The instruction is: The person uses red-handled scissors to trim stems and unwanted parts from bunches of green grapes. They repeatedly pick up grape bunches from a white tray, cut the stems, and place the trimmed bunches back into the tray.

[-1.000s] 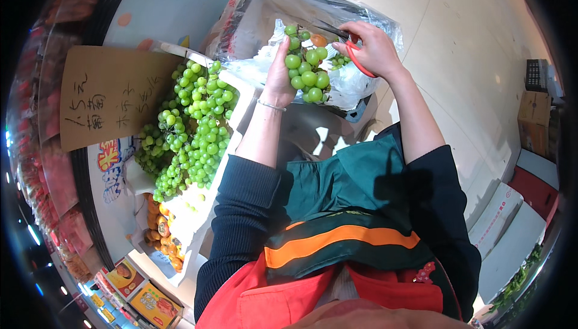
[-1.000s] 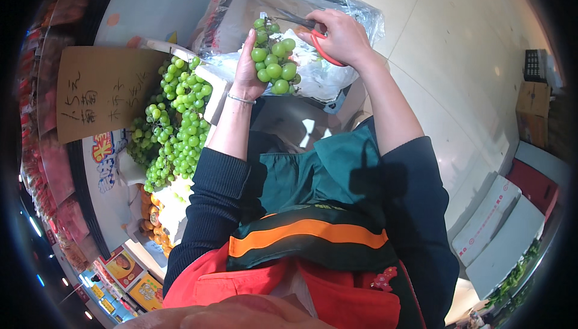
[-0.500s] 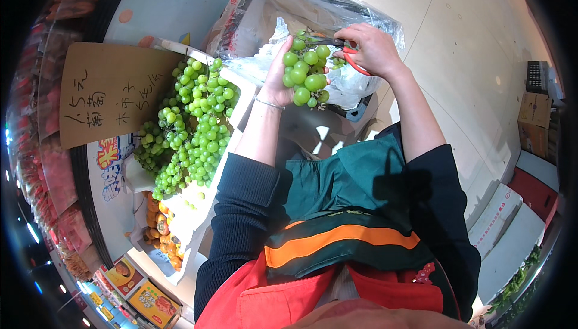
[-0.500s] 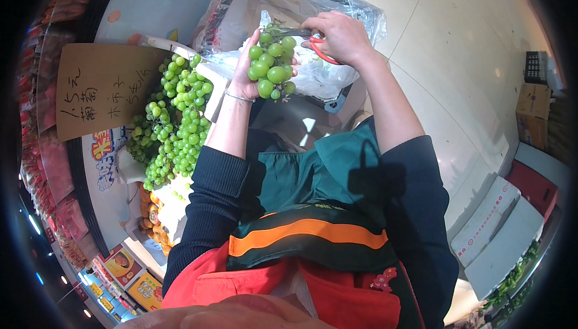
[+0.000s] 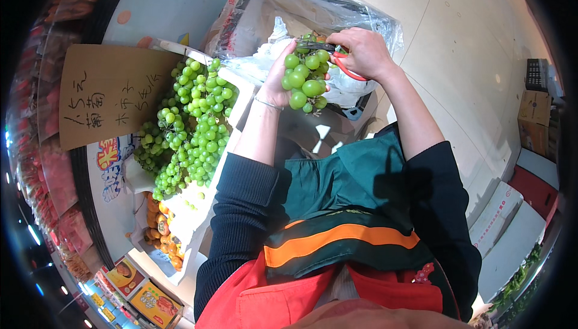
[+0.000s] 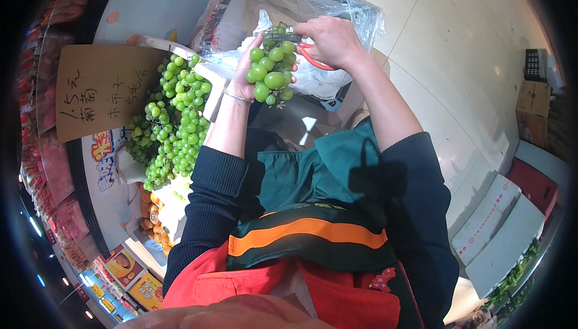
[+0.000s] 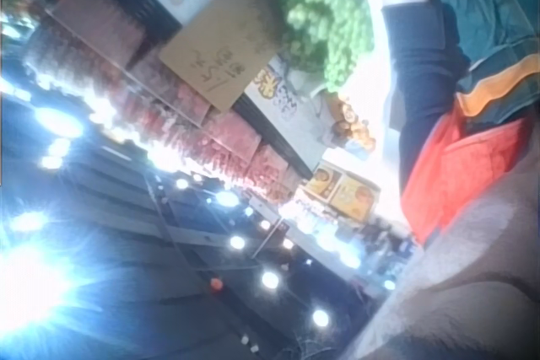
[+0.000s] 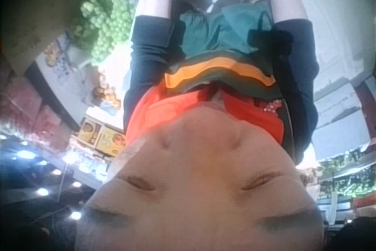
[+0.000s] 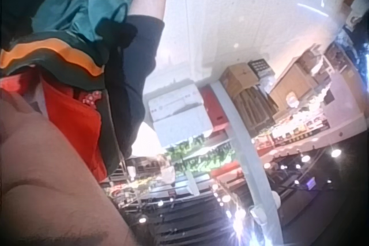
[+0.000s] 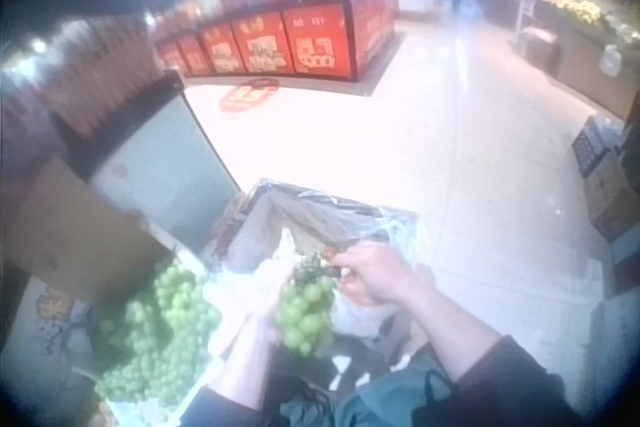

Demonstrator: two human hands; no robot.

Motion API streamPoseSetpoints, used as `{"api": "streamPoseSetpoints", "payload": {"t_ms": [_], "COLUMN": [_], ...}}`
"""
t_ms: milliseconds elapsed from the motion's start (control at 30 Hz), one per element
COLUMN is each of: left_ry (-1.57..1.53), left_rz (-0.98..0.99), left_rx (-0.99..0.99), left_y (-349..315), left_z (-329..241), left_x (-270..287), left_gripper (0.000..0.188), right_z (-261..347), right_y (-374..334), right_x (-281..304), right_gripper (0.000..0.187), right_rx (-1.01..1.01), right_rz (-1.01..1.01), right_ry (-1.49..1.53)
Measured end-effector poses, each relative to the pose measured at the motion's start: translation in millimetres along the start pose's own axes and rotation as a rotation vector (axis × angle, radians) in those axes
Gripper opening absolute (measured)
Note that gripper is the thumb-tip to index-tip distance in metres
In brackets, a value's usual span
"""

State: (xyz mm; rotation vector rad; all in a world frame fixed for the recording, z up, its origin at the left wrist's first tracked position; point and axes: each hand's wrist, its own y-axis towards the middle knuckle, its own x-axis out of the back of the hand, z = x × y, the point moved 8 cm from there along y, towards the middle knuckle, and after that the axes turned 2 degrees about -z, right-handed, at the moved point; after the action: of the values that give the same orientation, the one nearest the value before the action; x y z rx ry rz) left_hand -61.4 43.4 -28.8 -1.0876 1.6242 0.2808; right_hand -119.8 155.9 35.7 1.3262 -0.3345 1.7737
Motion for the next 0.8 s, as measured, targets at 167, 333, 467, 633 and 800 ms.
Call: {"api": "streamPoseSetpoints", "payload": {"t_ms": [167, 333, 467, 633, 800], "left_ry": [0.022, 0.044, 0.029, 0.062, 0.242], "left_rz": [-0.036, -0.033, -0.05, -0.065, -0.256], "left_rx": [-0.007, -0.013, -0.014, -0.065, -0.285], "left_y": [1.2, 2.8, 1.7, 1.1, 0.4], "left_z": [-0.9, -1.3, -2.1, -9.7, -26.4], "left_x": [4.1, 5.3, 6.3, 8.9, 24.1], "left_gripper": [0.065, 0.065, 0.066, 0.07, 0.072], "right_z": [-1.7, -4.3, -5.4, -13.9, -33.3], "right_y": [-0.8, -1.5, -1.4, -4.3, -7.7], "right_x": [-1.7, -8.0, -10.2, -4.0, 1.8], "right_gripper": [0.023, 0.023, 0.023, 0.029, 0.048], "right_rx": [-0.034, -0.064, -0.092, -0.187, -0.26], "right_rz": [0.023, 0.054, 0.059, 0.034, 0.0], "right_ry": [0.047, 0.039, 0.063, 0.19, 0.195]}}
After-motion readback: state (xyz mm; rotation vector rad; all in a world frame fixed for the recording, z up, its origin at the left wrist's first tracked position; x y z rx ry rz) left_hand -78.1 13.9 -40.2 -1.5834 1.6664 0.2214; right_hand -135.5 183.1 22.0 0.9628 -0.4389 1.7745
